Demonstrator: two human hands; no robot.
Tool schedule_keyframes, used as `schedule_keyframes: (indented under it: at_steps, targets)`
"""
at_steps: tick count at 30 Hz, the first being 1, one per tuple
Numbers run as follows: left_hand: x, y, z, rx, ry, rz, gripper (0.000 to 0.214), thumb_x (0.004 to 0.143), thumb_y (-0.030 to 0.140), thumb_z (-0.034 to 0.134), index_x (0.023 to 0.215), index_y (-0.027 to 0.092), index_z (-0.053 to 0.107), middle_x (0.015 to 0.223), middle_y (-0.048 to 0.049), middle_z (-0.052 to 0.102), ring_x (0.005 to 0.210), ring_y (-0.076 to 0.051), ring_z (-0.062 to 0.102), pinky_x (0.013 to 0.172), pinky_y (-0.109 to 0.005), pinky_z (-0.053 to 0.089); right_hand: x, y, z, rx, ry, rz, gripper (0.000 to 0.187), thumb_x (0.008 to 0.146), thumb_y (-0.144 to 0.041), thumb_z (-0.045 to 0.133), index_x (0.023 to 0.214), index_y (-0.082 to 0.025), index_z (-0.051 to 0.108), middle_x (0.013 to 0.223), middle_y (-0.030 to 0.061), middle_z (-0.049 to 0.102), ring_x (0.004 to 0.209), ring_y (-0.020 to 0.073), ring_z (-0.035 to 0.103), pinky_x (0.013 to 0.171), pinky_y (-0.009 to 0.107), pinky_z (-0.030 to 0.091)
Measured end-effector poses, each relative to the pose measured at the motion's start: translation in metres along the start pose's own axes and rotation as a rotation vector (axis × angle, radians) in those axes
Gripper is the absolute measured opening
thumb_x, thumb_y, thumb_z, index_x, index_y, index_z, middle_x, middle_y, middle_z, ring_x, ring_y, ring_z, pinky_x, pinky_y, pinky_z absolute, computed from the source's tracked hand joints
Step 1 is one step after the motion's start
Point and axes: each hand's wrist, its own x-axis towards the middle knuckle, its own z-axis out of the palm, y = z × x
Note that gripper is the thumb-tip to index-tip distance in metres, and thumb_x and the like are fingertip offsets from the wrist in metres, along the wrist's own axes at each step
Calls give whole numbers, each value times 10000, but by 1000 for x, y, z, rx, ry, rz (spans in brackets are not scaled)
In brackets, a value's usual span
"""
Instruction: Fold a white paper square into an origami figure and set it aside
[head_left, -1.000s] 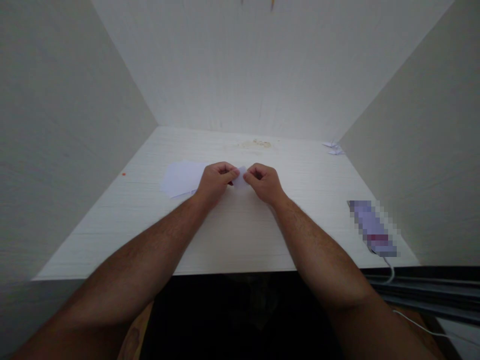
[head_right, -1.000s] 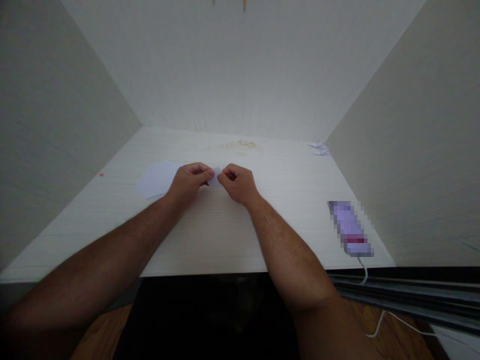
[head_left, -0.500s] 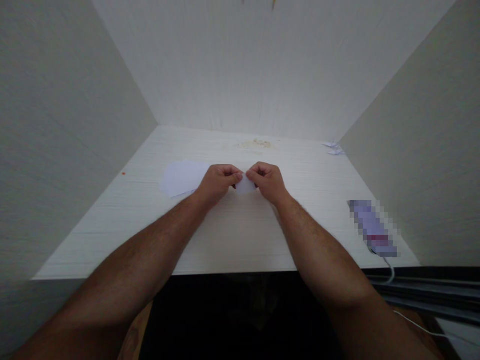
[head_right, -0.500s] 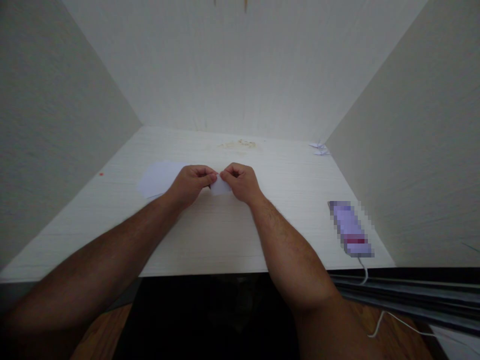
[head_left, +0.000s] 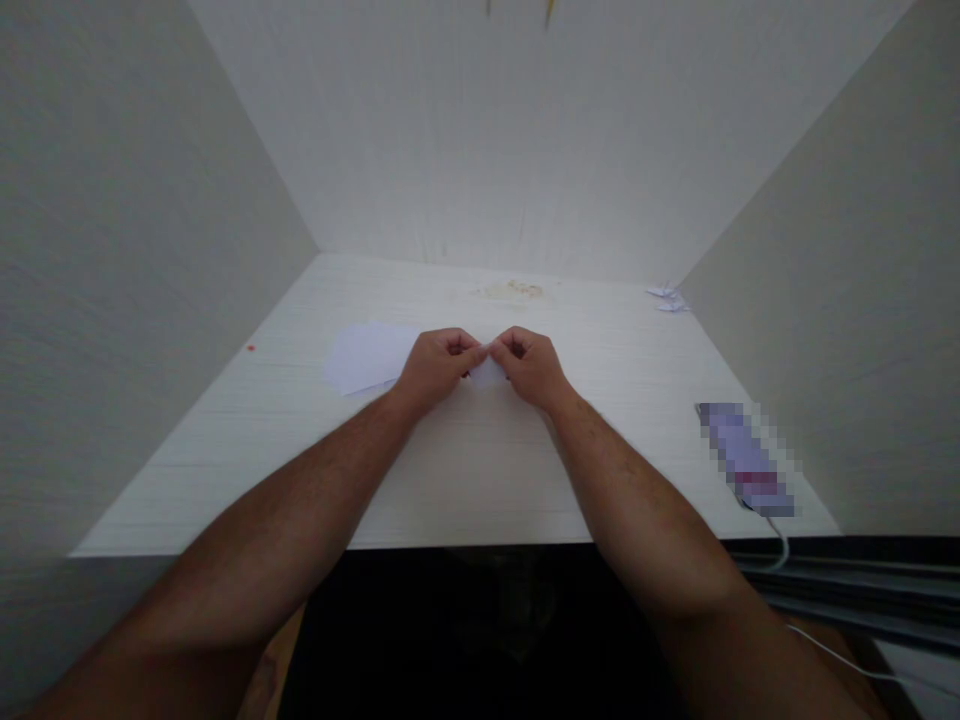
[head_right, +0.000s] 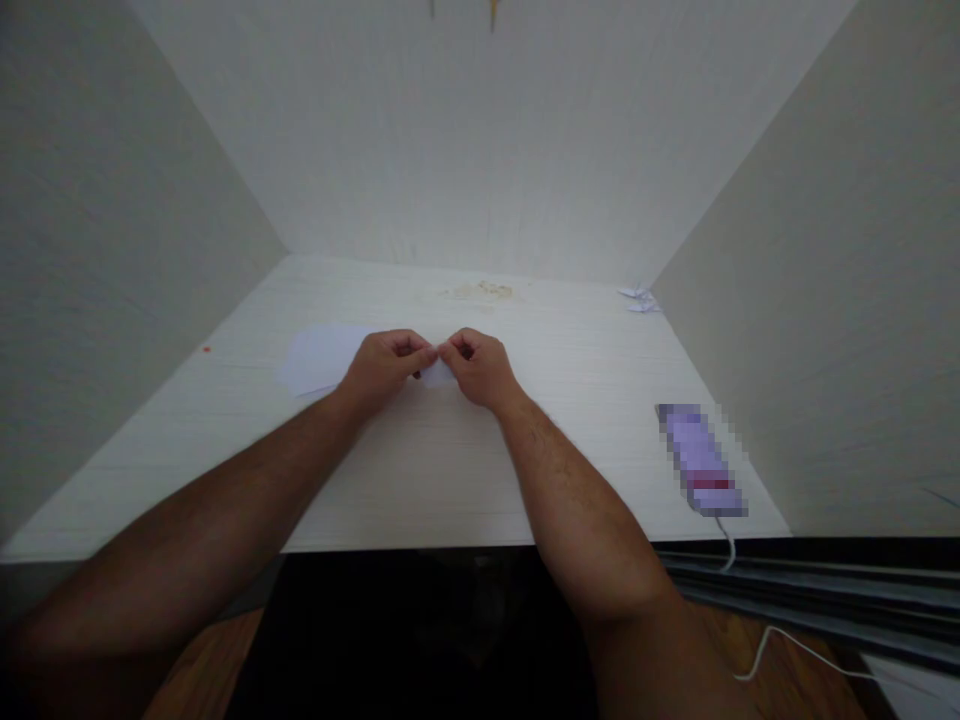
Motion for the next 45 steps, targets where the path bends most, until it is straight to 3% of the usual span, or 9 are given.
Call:
schedule_keyframes:
  at_steps: [4,11,20,24,28,31,33,39,45]
  targets:
    - [-1,0,3,-54,60,14,163,694,301,712,643,157,654,592,-7,621,540,-105,524,535,-232,420,-1,-4,0,-66,21,-28,223,816,-350,558,659,-194,528,573,-36,493,551,102,417,535,247,320]
    - [-2,1,5,-9,-3,13,141,709,279,684,647,156,658,583,5,602,541,-101,518,528,-228,414,-3,-11,-2,-181,45,-68,212,791,-259,553,597,-192,497,556,-37,481,551,99,418,541,246,307]
    - [0,2,7,-78,157,-36,156,676,275,689,614,153,616,534,13,585,491,-95,509,484,-219,401,1,-6,4,-420,37,-82,426,917,-441,485,576,-188,464,536,-35,441,546,99,389,554,274,233]
    - [0,3,6,-102,178,-44,151,672,259,691,604,154,607,510,17,575,471,-89,499,470,-212,388,2,-3,3,-395,54,-46,524,905,-515,502,505,-191,408,489,-45,379,507,90,339,533,277,221]
    - [2,0,4,-99,202,-47,168,704,287,685,620,156,620,497,18,565,446,-86,474,438,-210,358,2,1,0,-269,185,-32,382,872,-482,567,630,-189,537,559,-39,494,532,97,421,538,250,316]
    - [3,-3,4,-73,207,-69,170,709,306,696,660,149,652,533,8,592,445,-86,477,430,-212,367,1,3,0,-232,223,-182,119,818,-311,642,830,-193,635,774,2,634,663,118,541,609,251,418]
    - [4,-4,5,-120,191,-82,180,692,318,718,705,144,675,604,-6,631,482,-96,518,446,-219,409,0,5,2,-243,178,-273,57,809,-239,635,838,-196,658,850,28,667,749,138,589,652,266,460]
    - [3,-3,8,-447,80,-205,240,673,321,731,786,111,704,724,-54,676,623,-151,623,557,-284,525,-1,8,7,-209,134,-268,117,794,-258,680,893,-198,695,959,55,713,807,159,642,658,289,531]
    - [4,-3,3,-634,43,-239,252,645,272,768,811,95,703,774,-67,695,674,-154,647,656,-308,542,-2,4,6,-113,97,-250,283,736,-331,760,977,-198,694,1026,73,712,904,181,662,675,297,568]
